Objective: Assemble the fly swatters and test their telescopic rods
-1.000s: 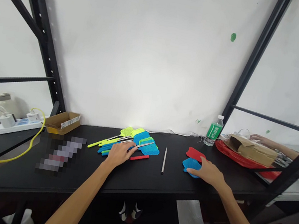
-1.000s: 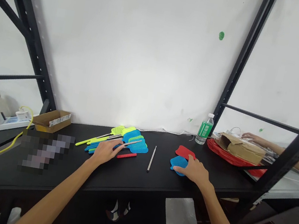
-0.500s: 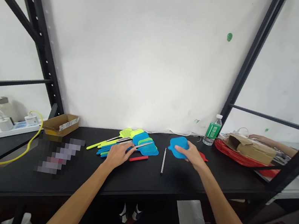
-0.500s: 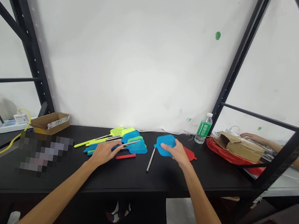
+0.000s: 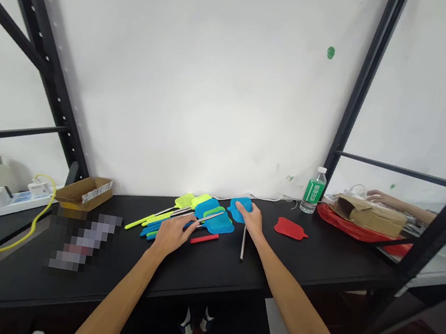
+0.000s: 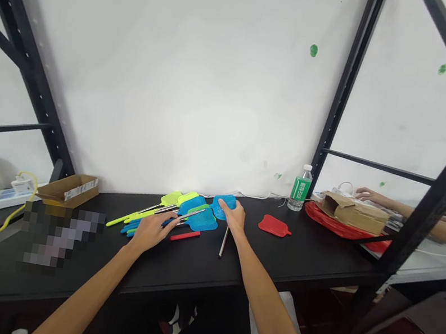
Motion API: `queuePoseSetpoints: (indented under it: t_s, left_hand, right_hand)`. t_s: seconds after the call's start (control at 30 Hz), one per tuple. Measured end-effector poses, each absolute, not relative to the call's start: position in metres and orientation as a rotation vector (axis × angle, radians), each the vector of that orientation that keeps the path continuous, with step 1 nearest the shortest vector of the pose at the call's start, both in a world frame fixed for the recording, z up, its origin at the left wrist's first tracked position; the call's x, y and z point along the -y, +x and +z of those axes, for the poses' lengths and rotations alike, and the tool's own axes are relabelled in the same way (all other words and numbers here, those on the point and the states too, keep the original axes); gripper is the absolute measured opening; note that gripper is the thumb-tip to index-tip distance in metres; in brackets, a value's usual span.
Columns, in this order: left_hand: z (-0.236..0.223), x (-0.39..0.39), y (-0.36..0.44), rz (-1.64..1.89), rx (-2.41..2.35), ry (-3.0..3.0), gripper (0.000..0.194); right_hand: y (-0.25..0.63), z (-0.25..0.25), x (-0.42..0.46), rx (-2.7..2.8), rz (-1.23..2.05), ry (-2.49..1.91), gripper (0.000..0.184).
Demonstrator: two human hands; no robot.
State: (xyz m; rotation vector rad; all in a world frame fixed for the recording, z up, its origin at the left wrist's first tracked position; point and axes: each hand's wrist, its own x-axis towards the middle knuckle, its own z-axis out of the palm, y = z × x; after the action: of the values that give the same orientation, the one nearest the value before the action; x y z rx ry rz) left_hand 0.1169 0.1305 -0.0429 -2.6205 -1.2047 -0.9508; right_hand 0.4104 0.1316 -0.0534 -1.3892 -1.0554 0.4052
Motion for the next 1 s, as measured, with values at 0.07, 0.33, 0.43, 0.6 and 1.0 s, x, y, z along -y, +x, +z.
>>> queuePoseSetpoints:
  t_s: [0.07, 0.33, 0.43, 0.6, 1.0]
  left_hand:
    - [-0.0428, -0.1309, 0.1172, -0.96, 1.208, -2.612, 0.038]
    - [-0.0431, -0.1317, 0.1181, -0.977, 1.197, -2.609, 0.039]
    - [-0.0431, -0.1318, 0.1183, -0.966, 1.197, -2.611, 0.039]
    - [-0.0419, -0.1313, 0.1186, -0.96, 1.191, -2.613, 0.04]
    - [-0.0447, -0.1341, 0.1175, -0.958, 1.173, -2.63, 0.04]
  right_hand:
    - [0.4135, -0.0537, -0.1288, 1.065, 0.375, -1.412, 0.043]
    - [0.4144, -0.0576, -0.1293, 1.131, 0.301, -1.476, 0.038]
    - [0.412, -0.0577, -0.1284, 1.155, 0.304, -1.463, 0.038]
    - [0.4096, -0.0555, -0.1255, 1.185, 0.265, -1.456, 0.04]
    - [0.4068, -0.0532, -0.1221, 1.21, 0.145, -1.49, 0.04]
